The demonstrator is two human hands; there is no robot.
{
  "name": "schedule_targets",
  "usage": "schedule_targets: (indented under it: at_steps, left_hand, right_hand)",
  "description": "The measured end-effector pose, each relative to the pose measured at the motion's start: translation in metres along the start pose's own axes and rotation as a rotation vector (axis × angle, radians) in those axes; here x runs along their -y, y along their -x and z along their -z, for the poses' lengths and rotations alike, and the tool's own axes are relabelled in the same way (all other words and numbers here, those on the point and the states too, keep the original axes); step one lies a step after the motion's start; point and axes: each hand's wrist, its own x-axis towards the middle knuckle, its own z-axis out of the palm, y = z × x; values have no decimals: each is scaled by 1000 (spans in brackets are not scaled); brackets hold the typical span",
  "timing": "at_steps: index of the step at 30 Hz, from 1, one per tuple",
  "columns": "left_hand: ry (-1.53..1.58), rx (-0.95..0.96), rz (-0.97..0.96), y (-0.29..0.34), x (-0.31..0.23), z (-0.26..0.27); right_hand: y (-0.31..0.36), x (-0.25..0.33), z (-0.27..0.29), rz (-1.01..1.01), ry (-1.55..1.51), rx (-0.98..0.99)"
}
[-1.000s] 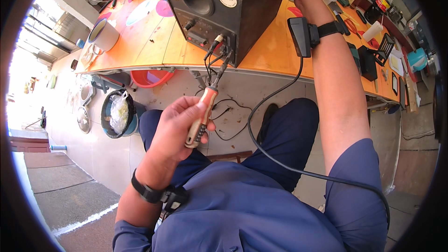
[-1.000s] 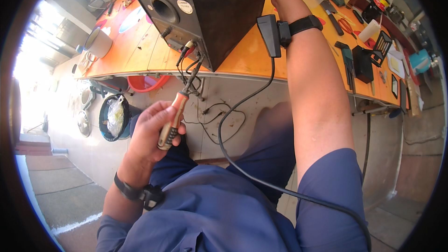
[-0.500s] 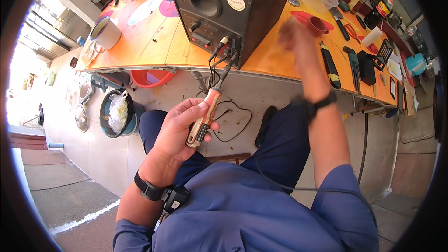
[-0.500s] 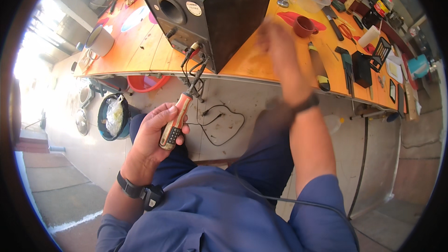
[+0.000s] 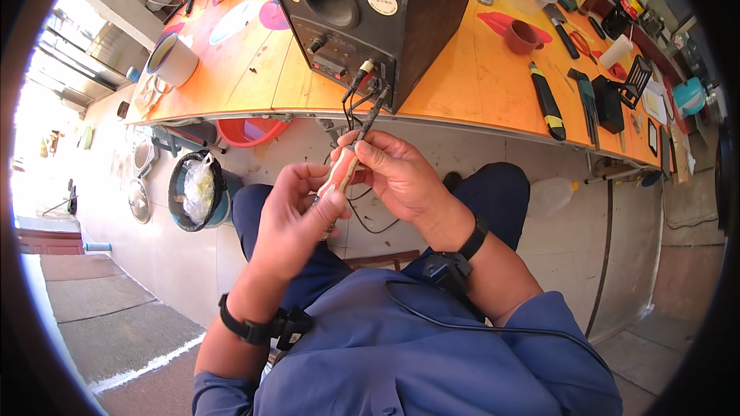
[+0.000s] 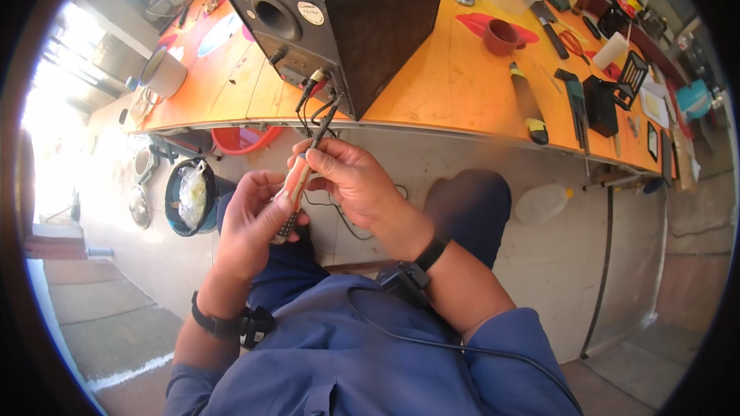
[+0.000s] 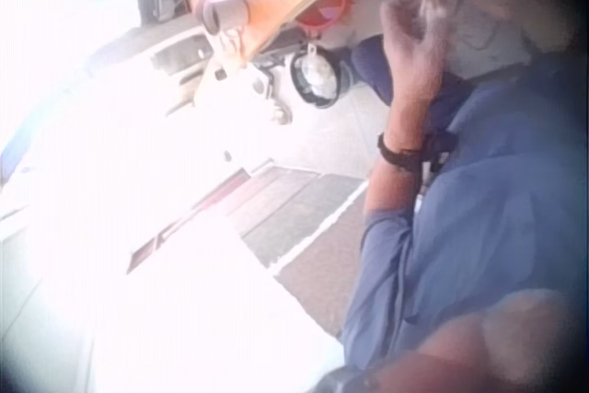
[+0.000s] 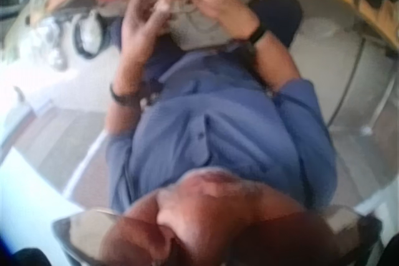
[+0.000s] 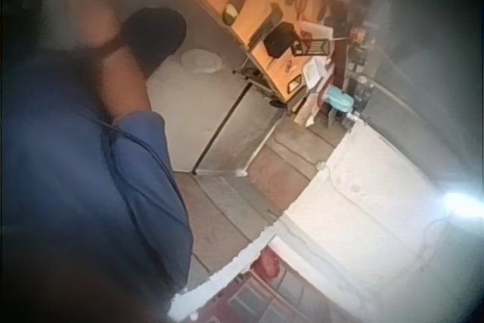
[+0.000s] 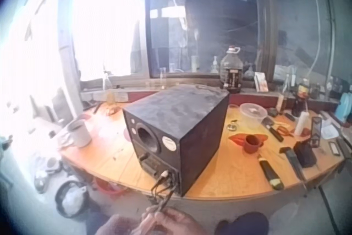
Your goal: The person uses a screwdriver to repeatedly probe and adjust the front panel of a black radio or speaker unit on a workbench. They hold the device with one hand while manipulating the screwdriver with the other, occasionally repositioning the unit.
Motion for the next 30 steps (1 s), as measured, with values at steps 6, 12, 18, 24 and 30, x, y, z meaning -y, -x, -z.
schedule_targets:
  at_steps: [6, 12, 18, 24, 30]
  left_hand:
    - [-764, -54, -407, 16, 10, 1]
    - [472, 164, 233, 11, 2, 11]
    - [-802, -104, -530, 12, 16, 7]
    - [436, 154, 223, 10, 15, 12]
    - [109, 54, 45, 16, 7, 4]
  right_hand:
    - [-4, 2, 3, -33, -86, 14]
    - [-9, -3, 4, -11, -53, -7]
    - [-6, -4, 5, -20, 18, -111]
    - [-3, -4, 2, -14, -143, 24]
    - [-6, -6, 4, 4, -55, -18]
